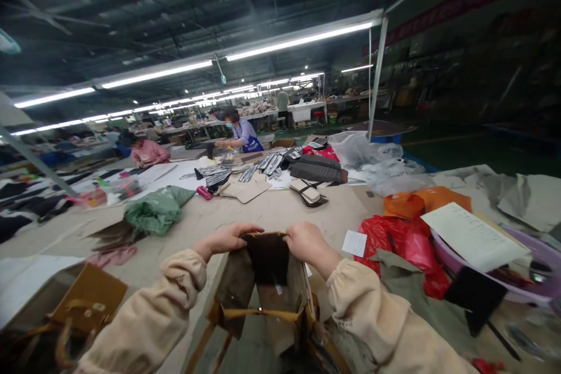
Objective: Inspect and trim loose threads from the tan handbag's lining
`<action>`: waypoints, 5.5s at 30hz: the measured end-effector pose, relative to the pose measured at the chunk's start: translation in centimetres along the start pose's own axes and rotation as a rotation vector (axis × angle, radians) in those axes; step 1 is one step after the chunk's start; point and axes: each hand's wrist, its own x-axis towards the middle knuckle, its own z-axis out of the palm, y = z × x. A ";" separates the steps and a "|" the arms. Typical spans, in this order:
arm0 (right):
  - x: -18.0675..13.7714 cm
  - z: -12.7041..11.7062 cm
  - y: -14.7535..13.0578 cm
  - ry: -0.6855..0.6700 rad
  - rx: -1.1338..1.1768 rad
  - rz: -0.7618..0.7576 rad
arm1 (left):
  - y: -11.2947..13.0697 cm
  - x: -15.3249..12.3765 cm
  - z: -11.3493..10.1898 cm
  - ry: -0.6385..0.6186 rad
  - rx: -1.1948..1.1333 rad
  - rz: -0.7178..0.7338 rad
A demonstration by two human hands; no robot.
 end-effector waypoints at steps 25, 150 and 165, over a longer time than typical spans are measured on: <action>-0.1 1.0 2.3 -0.010 0.113 -0.092 | 1.8 3.9 2.8 0.086 0.506 0.039; 2.5 0.7 -0.8 0.341 0.260 -0.385 | -1.0 2.4 3.1 0.496 0.354 0.114; 0.4 -1.0 -1.0 0.349 0.044 -0.356 | -0.8 2.4 3.5 0.486 0.481 0.108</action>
